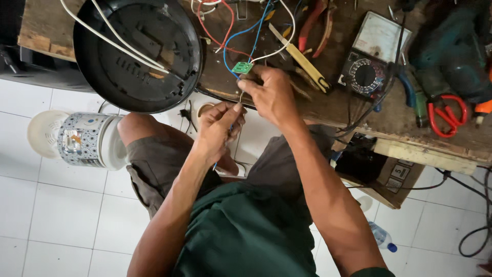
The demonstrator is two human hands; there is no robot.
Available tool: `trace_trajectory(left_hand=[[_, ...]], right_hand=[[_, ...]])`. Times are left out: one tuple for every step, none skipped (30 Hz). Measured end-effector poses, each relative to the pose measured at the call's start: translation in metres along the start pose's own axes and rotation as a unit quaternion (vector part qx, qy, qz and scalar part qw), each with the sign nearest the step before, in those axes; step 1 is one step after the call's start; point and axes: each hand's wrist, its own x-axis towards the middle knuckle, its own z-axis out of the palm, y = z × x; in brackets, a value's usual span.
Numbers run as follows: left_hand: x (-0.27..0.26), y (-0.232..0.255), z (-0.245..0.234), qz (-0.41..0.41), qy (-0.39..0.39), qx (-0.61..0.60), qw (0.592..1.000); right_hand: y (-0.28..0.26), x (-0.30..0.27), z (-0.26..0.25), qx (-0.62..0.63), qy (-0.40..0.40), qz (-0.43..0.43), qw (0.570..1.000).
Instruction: The person strips the insulation from blue and white wires using pliers and twists the exposed ends. The person then uses a soldering iron to solder the wires to a small green circuit board.
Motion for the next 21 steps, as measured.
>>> trace_trajectory(left_hand=[[0.002, -0.002, 0.000, -0.001, 0.000, -0.002, 1.000], [0.006, -0.003, 0.001, 0.006, 0.016, -0.008, 1.000], [0.009, -0.004, 0.001, 0.013, 0.031, -0.013, 0.999], [0.011, -0.013, 0.002, 0.012, 0.032, -0.016, 0.999], [0.012, -0.022, 0.003, 0.026, 0.048, -0.013, 0.998], [0.016, -0.031, 0.004, 0.041, 0.063, -0.012, 0.997], [0.018, -0.032, 0.003, 0.041, 0.062, -0.016, 0.997], [0.019, -0.034, 0.002, 0.081, 0.079, 0.025, 0.993], [0.020, -0.035, 0.001, 0.120, 0.096, 0.065, 0.986], [0.017, -0.027, 0.002, 0.120, 0.096, 0.060, 0.986], [0.014, -0.019, 0.002, 0.130, 0.097, 0.093, 0.982], [0.009, -0.011, 0.003, 0.139, 0.097, 0.127, 0.977], [0.009, -0.012, 0.001, 0.138, 0.099, 0.124, 0.978], [0.010, -0.012, -0.001, 0.134, 0.095, 0.117, 0.979], [0.010, -0.013, -0.003, 0.131, 0.091, 0.109, 0.981], [0.012, -0.016, -0.005, 0.130, 0.091, 0.106, 0.982], [0.014, -0.018, -0.006, 0.118, 0.094, 0.080, 0.985], [0.017, -0.020, -0.006, 0.108, 0.097, 0.054, 0.988], [0.017, -0.018, -0.006, 0.108, 0.096, 0.051, 0.988], [0.015, -0.016, -0.006, 0.085, 0.084, 0.018, 0.993], [0.014, -0.015, -0.005, 0.063, 0.072, -0.016, 0.995]], right_hand=[[0.000, 0.002, 0.003, -0.002, -0.001, 0.001, 1.000], [0.000, 0.006, 0.005, -0.062, -0.007, 0.026, 0.998], [0.000, 0.009, 0.007, -0.122, -0.013, 0.051, 0.991], [-0.009, 0.001, 0.003, -0.125, -0.015, 0.052, 0.991], [-0.018, -0.008, 0.000, -0.061, -0.008, 0.021, 0.998], [-0.026, -0.015, -0.004, 0.003, 0.000, -0.012, 1.000], [-0.025, -0.021, -0.002, -0.001, 0.000, -0.012, 1.000], [-0.024, -0.028, 0.001, 0.061, 0.001, 0.011, 0.998], [-0.023, -0.035, 0.004, 0.123, 0.003, 0.034, 0.992], [-0.030, -0.041, 0.005, 0.118, 0.002, 0.034, 0.992], [-0.037, -0.048, 0.007, 0.173, 0.037, 0.002, 0.984], [-0.044, -0.054, 0.009, 0.228, 0.071, -0.028, 0.971], [-0.034, -0.052, 0.009, 0.224, 0.069, -0.027, 0.972], [-0.024, -0.050, 0.008, 0.230, 0.064, -0.001, 0.971], [-0.014, -0.048, 0.007, 0.235, 0.059, 0.026, 0.970], [-0.019, -0.050, 0.005, 0.232, 0.059, 0.027, 0.971], [-0.023, -0.052, 0.002, 0.157, 0.042, 0.022, 0.986], [-0.028, -0.054, -0.001, 0.081, 0.025, 0.016, 0.996], [-0.023, -0.050, -0.002, 0.078, 0.026, 0.015, 0.996], [-0.017, -0.048, -0.003, 0.024, -0.007, 0.010, 1.000], [-0.011, -0.046, -0.004, -0.030, -0.040, 0.004, 0.999]])
